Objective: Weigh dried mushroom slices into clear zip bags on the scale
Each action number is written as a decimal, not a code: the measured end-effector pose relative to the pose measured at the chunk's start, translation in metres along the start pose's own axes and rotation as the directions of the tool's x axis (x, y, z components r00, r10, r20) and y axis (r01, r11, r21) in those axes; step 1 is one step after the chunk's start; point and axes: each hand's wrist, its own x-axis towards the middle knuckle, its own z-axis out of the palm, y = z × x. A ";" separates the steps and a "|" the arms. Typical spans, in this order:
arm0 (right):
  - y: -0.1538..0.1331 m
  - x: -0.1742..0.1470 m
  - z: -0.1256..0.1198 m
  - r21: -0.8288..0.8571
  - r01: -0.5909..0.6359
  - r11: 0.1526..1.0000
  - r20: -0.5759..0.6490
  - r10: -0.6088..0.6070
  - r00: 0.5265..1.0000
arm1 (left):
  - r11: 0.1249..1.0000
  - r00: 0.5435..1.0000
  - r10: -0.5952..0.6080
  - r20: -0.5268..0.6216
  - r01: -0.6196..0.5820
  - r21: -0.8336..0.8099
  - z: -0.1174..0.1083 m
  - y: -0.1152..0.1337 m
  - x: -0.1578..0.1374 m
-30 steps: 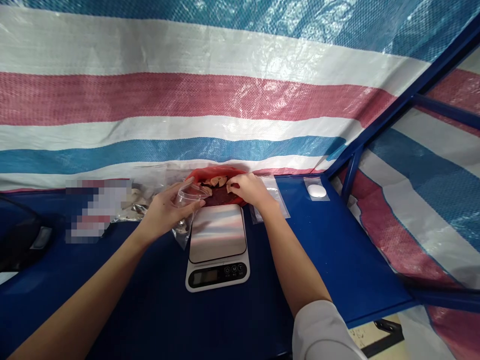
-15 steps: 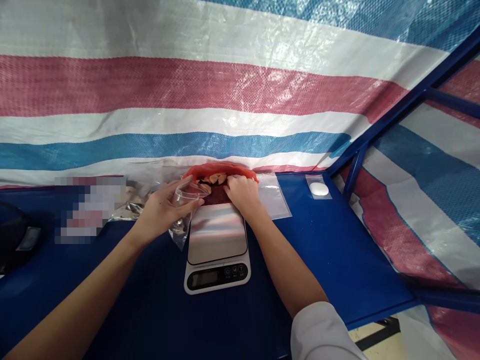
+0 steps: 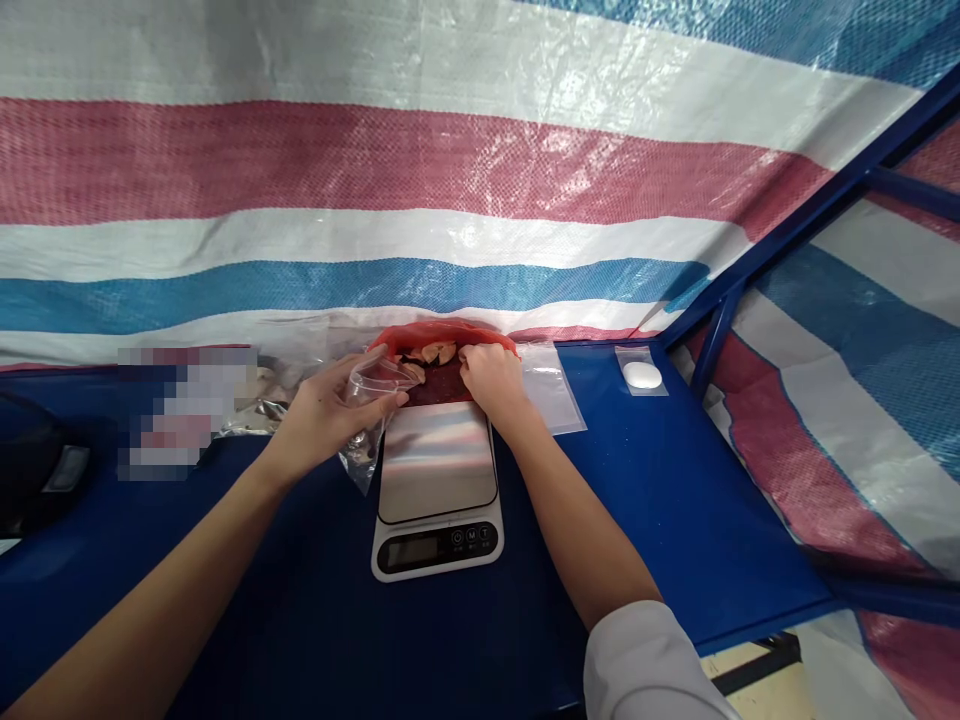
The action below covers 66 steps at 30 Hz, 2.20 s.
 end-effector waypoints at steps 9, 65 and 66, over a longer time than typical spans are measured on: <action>0.013 -0.005 -0.037 0.617 0.173 0.768 -0.095 -0.146 0.985 | 0.998 0.998 0.055 0.035 -0.055 0.009 -0.005 0.000 0.000; 0.048 -0.106 -0.018 0.947 -0.057 0.316 0.067 -0.022 0.997 | 0.915 0.964 0.257 0.071 -0.266 0.305 0.009 -0.014 -0.075; 0.049 -0.106 -0.018 0.949 -0.070 0.307 0.077 -0.010 0.997 | 0.914 0.964 0.251 0.084 -0.264 0.308 0.011 -0.013 -0.075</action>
